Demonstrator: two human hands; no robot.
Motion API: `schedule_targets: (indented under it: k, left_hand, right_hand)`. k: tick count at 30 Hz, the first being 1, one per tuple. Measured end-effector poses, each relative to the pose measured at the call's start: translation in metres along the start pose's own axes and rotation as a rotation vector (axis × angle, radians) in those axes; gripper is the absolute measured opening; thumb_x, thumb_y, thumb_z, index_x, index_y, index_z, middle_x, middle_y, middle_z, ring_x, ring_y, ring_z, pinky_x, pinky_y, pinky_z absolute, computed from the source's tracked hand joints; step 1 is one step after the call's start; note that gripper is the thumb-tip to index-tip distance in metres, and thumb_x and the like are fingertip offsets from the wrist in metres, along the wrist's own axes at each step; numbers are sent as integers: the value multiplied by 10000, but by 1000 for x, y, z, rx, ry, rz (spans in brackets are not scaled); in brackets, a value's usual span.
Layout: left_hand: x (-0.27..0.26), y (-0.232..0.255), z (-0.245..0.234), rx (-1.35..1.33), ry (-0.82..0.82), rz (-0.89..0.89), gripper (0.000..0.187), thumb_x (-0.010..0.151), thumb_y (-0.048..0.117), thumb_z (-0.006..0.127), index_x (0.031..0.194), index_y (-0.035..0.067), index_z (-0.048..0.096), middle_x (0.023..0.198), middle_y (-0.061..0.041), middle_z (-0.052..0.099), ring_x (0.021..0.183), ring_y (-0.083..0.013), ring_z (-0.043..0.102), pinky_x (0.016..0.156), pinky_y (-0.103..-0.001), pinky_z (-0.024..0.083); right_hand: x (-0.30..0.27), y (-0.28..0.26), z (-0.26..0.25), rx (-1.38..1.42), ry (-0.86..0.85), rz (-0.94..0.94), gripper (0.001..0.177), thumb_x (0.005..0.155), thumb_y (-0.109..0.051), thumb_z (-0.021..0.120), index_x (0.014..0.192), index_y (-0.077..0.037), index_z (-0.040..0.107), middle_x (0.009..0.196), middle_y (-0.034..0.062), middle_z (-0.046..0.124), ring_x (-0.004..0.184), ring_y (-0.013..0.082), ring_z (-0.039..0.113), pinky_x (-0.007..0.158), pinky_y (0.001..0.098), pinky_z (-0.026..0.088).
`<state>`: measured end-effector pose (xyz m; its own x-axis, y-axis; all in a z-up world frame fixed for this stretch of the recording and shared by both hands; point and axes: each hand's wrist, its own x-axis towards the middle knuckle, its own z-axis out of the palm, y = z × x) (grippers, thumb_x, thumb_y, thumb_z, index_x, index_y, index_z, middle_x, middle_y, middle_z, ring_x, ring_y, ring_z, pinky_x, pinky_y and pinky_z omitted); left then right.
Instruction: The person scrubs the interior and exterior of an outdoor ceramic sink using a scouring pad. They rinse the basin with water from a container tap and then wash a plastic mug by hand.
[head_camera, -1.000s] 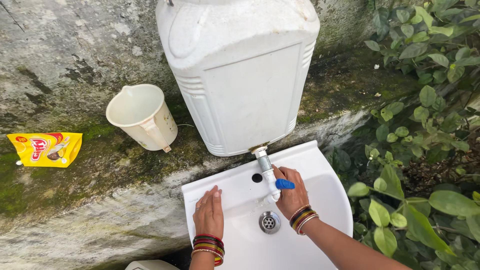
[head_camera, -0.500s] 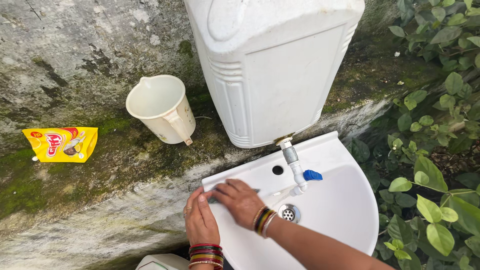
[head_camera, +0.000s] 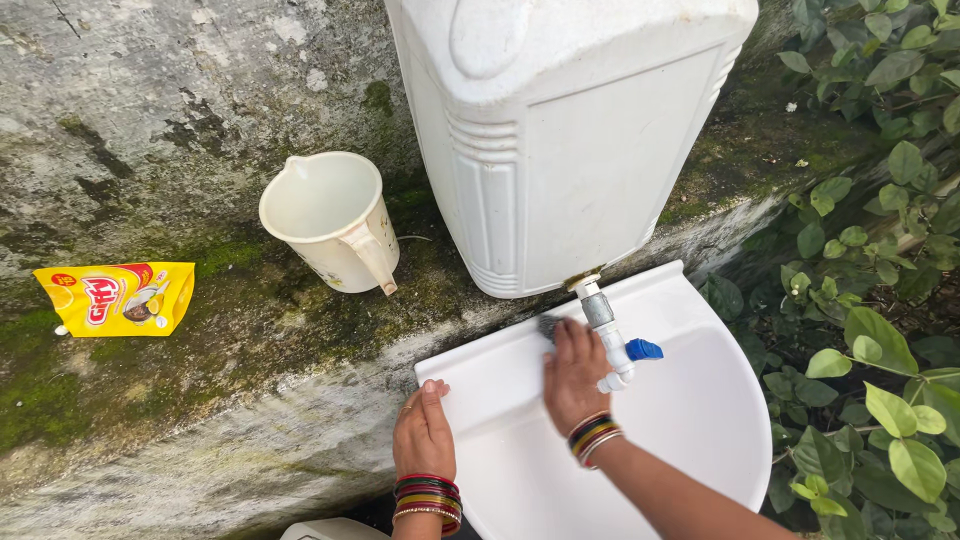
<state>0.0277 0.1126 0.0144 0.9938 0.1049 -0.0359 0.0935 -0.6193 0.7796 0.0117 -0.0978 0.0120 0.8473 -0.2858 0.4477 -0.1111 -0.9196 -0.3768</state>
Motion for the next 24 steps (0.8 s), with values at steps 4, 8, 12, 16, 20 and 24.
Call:
schedule_targets:
  k: [4, 8, 12, 16, 20, 24]
  left_hand:
    - [-3, 9, -5, -39, 63, 27, 675, 1049, 473, 263, 1018, 51, 789, 1120, -142, 768, 1112, -346, 688, 1003, -432, 506]
    - [3, 21, 1, 120, 71, -109, 566, 1063, 432, 334, 1053, 48, 751, 1183, -145, 736, 1122, -366, 666, 994, -457, 505]
    - [-9, 25, 19, 339, 72, 148, 426, 967, 353, 477, 1219, 68, 669, 1421, -159, 568, 1322, -366, 540, 1104, -450, 456]
    - [-32, 41, 40, 640, -194, 310, 694, 933, 369, 555, 1508, 58, 321, 1627, -255, 114, 1507, -450, 77, 1194, -561, 79]
    - [-35, 39, 47, 720, -400, 225, 894, 979, 487, 472, 1580, 1, 23, 1683, -287, -168, 1508, -451, -196, 1179, -552, -108]
    - [-30, 16, 51, 520, 18, 638, 832, 1012, 594, 382, 1514, -52, 232, 1601, -325, 13, 1516, -496, -54, 1180, -599, -32]
  right_hand:
    - [-25, -64, 16, 75, -174, -71, 593, 870, -113, 599, 1417, 64, 455, 1481, 233, 392, 1365, 435, 334, 1156, 540, 238]
    - [-41, -74, 23, 218, -314, -406, 652, 785, 4, 625, 1425, -19, 503, 1484, 186, 452, 1376, 410, 394, 1173, 525, 305]
    - [-24, 7, 8, 196, -163, -492, 654, 746, 56, 596, 1386, -74, 554, 1436, 130, 537, 1343, 391, 473, 1148, 493, 392]
    - [9, 112, -40, 17, -71, -119, 505, 811, 30, 596, 1304, -81, 585, 1342, 156, 557, 1264, 371, 525, 1103, 461, 425]
    - [18, 130, -44, -124, 174, 26, 444, 882, -12, 608, 1322, 5, 550, 1388, 214, 523, 1324, 425, 477, 1150, 496, 374]
    - [-5, 53, -15, 36, 14, -44, 526, 825, -86, 592, 1342, -1, 540, 1409, 218, 501, 1337, 430, 437, 1150, 527, 330]
